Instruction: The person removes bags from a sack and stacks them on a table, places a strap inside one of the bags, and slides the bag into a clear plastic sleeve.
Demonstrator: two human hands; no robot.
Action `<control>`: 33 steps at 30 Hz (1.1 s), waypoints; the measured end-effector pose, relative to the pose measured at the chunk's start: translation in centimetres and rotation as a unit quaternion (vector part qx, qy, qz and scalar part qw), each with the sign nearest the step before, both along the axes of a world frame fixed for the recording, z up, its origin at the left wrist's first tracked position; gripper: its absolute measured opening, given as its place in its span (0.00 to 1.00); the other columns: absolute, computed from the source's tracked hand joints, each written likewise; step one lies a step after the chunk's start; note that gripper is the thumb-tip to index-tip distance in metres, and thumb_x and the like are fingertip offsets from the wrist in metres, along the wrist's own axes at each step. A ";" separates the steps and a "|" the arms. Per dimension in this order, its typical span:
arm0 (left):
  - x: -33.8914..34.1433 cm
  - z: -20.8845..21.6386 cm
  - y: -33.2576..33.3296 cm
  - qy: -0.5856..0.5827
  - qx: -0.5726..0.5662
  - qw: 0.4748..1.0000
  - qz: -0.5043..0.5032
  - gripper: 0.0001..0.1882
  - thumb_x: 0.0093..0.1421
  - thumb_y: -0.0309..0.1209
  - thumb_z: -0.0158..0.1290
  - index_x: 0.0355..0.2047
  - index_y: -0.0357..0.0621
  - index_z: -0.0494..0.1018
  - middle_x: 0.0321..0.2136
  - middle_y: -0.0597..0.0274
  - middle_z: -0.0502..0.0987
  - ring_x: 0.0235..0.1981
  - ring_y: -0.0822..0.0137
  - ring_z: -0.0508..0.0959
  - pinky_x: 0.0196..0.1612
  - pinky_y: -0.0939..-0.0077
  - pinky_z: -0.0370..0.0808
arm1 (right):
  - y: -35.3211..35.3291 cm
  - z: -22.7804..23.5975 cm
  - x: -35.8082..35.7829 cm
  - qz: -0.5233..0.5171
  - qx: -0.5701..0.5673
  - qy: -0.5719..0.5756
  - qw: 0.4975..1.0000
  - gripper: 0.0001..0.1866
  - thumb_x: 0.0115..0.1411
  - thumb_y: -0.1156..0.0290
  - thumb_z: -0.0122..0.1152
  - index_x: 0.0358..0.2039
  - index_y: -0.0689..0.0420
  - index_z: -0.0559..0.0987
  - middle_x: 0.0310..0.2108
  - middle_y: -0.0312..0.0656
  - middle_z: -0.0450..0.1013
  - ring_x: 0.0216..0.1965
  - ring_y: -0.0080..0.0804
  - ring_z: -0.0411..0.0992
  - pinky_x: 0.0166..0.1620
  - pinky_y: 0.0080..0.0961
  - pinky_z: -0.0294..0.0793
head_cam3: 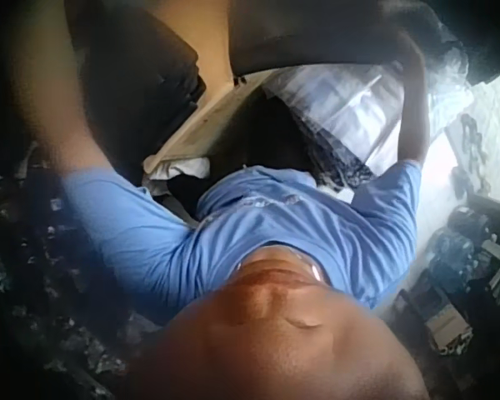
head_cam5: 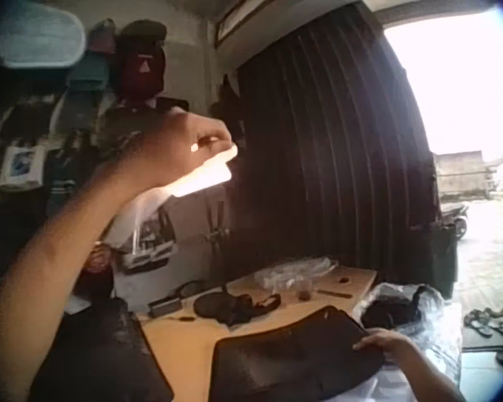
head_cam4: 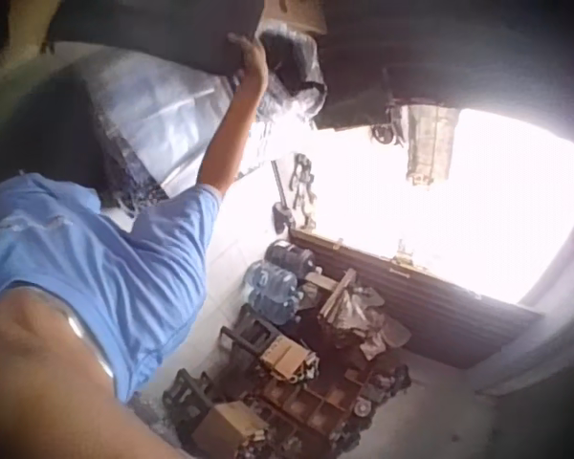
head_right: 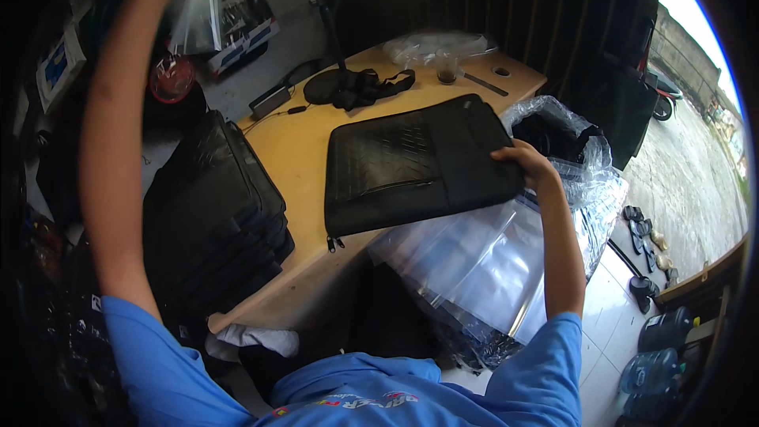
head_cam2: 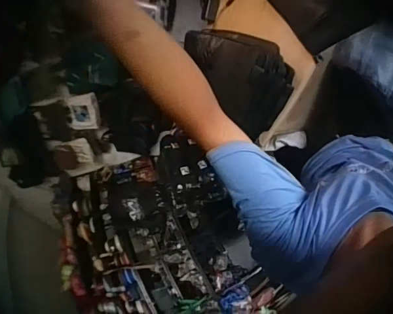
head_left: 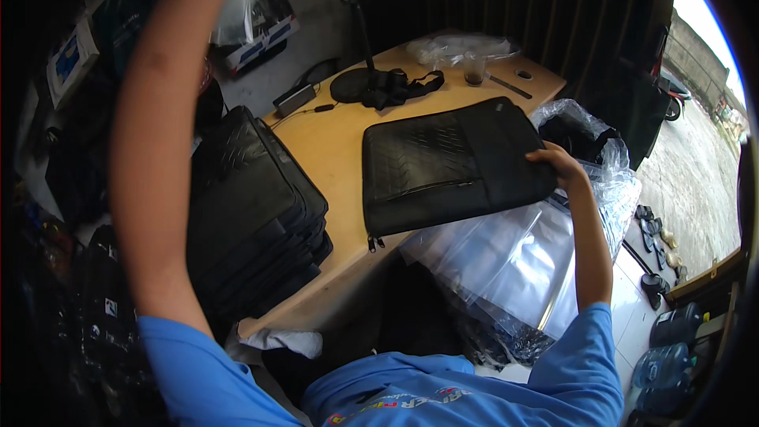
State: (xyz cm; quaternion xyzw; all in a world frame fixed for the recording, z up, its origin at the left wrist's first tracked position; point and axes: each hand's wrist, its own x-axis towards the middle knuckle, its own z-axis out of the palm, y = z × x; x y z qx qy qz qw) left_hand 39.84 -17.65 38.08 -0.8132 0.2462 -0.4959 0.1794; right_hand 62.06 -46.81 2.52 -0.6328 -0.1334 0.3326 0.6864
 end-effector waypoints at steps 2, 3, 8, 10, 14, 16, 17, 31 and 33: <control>1.6 -3.1 -0.5 0.094 -0.016 0.990 -0.104 0.10 0.57 0.33 0.52 0.28 0.38 0.74 0.19 0.53 0.76 0.21 0.60 0.77 0.26 0.70 0.71 | -2.2 -0.1 -2.9 -0.025 0.056 -0.043 0.997 0.21 0.47 0.78 0.58 0.44 0.67 0.70 0.34 0.48 0.73 0.32 0.33 0.75 0.38 0.25 0.78; 2.1 -5.2 -0.5 0.136 -0.048 0.989 -0.043 0.11 0.58 0.33 0.51 0.28 0.37 0.73 0.20 0.53 0.76 0.23 0.57 0.78 0.26 0.68 0.71 | -3.2 -0.5 -4.4 -0.028 0.050 -0.039 0.998 0.21 0.47 0.78 0.58 0.44 0.67 0.70 0.34 0.48 0.73 0.32 0.33 0.75 0.38 0.25 0.78; 6.1 -15.5 1.0 0.155 -0.004 0.984 -0.085 0.08 0.59 0.30 0.48 0.30 0.38 0.73 0.17 0.57 0.73 0.15 0.63 0.74 0.19 0.73 0.69 | -6.7 0.5 -11.6 -0.220 0.076 -0.082 0.969 0.22 0.45 0.75 0.53 0.43 0.67 0.70 0.33 0.49 0.73 0.30 0.34 0.76 0.36 0.24 0.78; 5.6 -19.6 -0.1 0.216 -0.058 0.968 -0.112 0.09 0.59 0.30 0.46 0.24 0.41 0.71 0.15 0.51 0.74 0.16 0.61 0.77 0.20 0.71 0.74 | -8.8 1.2 -13.2 -0.242 0.087 -0.072 0.964 0.22 0.45 0.75 0.52 0.43 0.68 0.70 0.33 0.49 0.73 0.30 0.35 0.76 0.36 0.24 0.79; 5.7 -24.7 -3.0 0.333 -0.074 0.940 -0.022 0.07 0.58 0.30 0.48 0.27 0.41 0.71 0.21 0.53 0.75 0.23 0.54 0.76 0.26 0.65 0.73 | -12.7 1.3 -15.7 -0.277 0.133 -0.071 0.949 0.24 0.44 0.74 0.52 0.45 0.69 0.69 0.34 0.51 0.73 0.31 0.37 0.76 0.37 0.26 0.78; 7.3 -26.5 -3.4 0.341 -0.066 0.938 -0.006 0.09 0.59 0.35 0.47 0.27 0.45 0.73 0.19 0.53 0.74 0.22 0.54 0.76 0.25 0.63 0.73 | -13.7 2.3 -17.3 -0.295 0.136 -0.097 0.941 0.25 0.44 0.74 0.51 0.46 0.69 0.68 0.35 0.50 0.73 0.32 0.37 0.75 0.39 0.26 0.77; 8.2 -27.2 -3.6 0.343 -0.066 0.937 -0.011 0.09 0.59 0.35 0.47 0.27 0.45 0.73 0.19 0.53 0.74 0.22 0.54 0.76 0.25 0.63 0.73 | -14.2 2.6 -18.2 -0.300 0.133 -0.096 0.940 0.25 0.44 0.74 0.51 0.46 0.69 0.68 0.35 0.50 0.73 0.32 0.37 0.75 0.39 0.26 0.77; 7.9 -31.4 -6.5 0.264 -0.152 0.950 0.066 0.10 0.55 0.34 0.49 0.22 0.44 0.76 0.22 0.58 0.75 0.23 0.54 0.77 0.27 0.64 0.73 | -25.0 -0.6 -19.3 -0.467 0.144 -0.160 0.858 0.12 0.46 0.67 0.55 0.29 0.63 0.76 0.24 0.41 0.73 0.31 0.30 0.73 0.43 0.24 0.72; 4.9 -32.0 -7.4 0.282 -0.128 0.940 0.147 0.05 0.52 0.28 0.50 0.24 0.44 0.76 0.22 0.57 0.75 0.23 0.56 0.78 0.27 0.66 0.74 | -21.9 2.6 -21.3 -0.494 0.144 -0.136 0.847 0.10 0.48 0.66 0.56 0.23 0.62 0.77 0.21 0.40 0.72 0.29 0.28 0.73 0.43 0.23 0.72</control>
